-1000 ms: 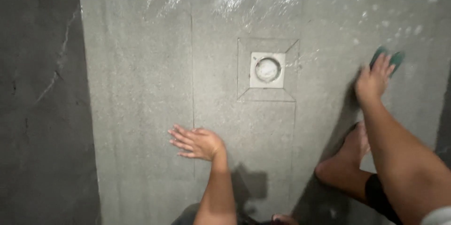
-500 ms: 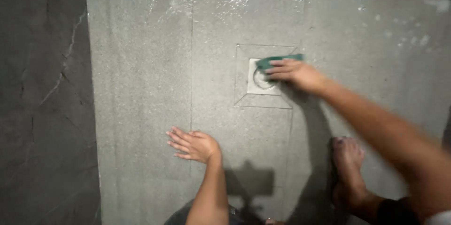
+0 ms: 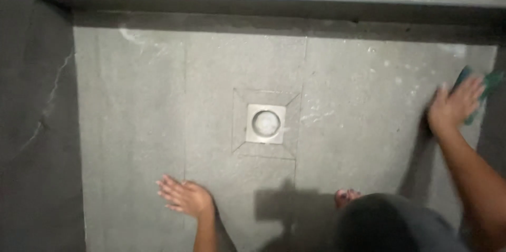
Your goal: Scrubbing a bathroom floor with a sponge and cleaning solution near a drain.
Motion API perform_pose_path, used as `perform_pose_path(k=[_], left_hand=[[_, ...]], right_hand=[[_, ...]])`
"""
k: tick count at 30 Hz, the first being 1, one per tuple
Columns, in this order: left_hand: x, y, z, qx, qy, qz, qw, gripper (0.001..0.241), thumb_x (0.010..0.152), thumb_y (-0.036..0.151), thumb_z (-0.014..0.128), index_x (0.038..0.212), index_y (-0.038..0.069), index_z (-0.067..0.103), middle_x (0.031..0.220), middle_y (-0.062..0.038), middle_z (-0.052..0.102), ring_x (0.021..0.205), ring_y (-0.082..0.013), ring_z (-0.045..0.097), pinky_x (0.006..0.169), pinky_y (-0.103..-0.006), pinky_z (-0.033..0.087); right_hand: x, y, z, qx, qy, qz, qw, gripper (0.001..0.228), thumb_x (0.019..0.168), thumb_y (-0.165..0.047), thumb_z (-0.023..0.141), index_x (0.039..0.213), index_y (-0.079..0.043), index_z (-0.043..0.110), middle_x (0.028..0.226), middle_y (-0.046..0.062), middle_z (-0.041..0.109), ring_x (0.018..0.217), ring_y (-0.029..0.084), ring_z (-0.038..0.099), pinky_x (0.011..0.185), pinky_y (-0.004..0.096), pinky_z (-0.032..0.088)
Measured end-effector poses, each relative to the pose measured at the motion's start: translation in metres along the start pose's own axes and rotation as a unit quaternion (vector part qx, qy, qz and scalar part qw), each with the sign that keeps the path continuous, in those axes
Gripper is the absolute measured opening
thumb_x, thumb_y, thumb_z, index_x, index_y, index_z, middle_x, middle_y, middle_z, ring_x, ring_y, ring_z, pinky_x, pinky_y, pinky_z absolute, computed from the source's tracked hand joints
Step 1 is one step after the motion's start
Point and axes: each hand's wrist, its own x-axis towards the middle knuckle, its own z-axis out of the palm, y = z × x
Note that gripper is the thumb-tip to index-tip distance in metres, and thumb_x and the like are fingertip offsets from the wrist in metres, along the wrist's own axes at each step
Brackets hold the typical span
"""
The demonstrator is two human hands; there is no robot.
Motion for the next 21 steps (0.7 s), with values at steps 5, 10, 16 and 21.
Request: perform_pose_path(k=[5, 10, 16, 21], left_hand=[[-0.009, -0.001, 0.054, 0.03, -0.01, 0.092, 0.995, 0.069, 0.107, 0.026, 0.039, 0.166, 0.001, 0.012, 0.173, -0.02, 0.009, 0.158, -0.0444, 0.008, 0.124, -0.0624, 0.01], [-0.046, 0.214, -0.047, -0.124, -0.159, 0.292, 0.935, 0.065, 0.098, 0.028, 0.054, 0.156, 0.006, 0.033, 0.166, -0.016, 0.027, 0.154, -0.0362, 0.02, 0.123, -0.0501, 0.015], [0.066, 0.231, -0.086, -0.16, -0.105, 0.273, 0.943, 0.063, 0.101, 0.022, 0.053, 0.158, 0.005, 0.034, 0.168, -0.016, 0.027, 0.156, -0.0351, 0.019, 0.125, -0.0491, 0.015], [0.18, 0.141, 0.001, -0.149, -0.042, 0.195, 0.969, 0.062, 0.107, 0.027, 0.048, 0.159, -0.001, 0.029, 0.168, -0.021, 0.023, 0.155, -0.0389, 0.017, 0.125, -0.0512, 0.014]], right_hand=[[0.018, -0.136, 0.077, 0.033, 0.047, -0.04, 0.998, 0.073, 0.109, -0.032, 0.052, 0.158, 0.013, 0.021, 0.166, 0.033, 0.017, 0.155, 0.046, 0.016, 0.125, 0.057, 0.013], [-0.062, -0.304, 0.005, 0.176, -0.043, -0.368, 0.912, 0.058, 0.093, -0.007, 0.05, 0.15, -0.002, 0.045, 0.157, 0.02, 0.045, 0.151, 0.037, 0.033, 0.122, 0.056, 0.025], [-0.054, -0.187, -0.05, 0.295, -0.105, -0.38, 0.871, 0.036, 0.106, -0.014, 0.042, 0.132, -0.008, 0.066, 0.138, 0.018, 0.062, 0.127, 0.035, 0.055, 0.108, 0.047, 0.041], [0.03, -0.04, -0.008, 0.096, 0.034, -0.195, 0.975, 0.027, 0.116, -0.015, 0.042, 0.128, 0.002, 0.059, 0.118, 0.024, 0.061, 0.105, 0.037, 0.059, 0.094, 0.049, 0.046]])
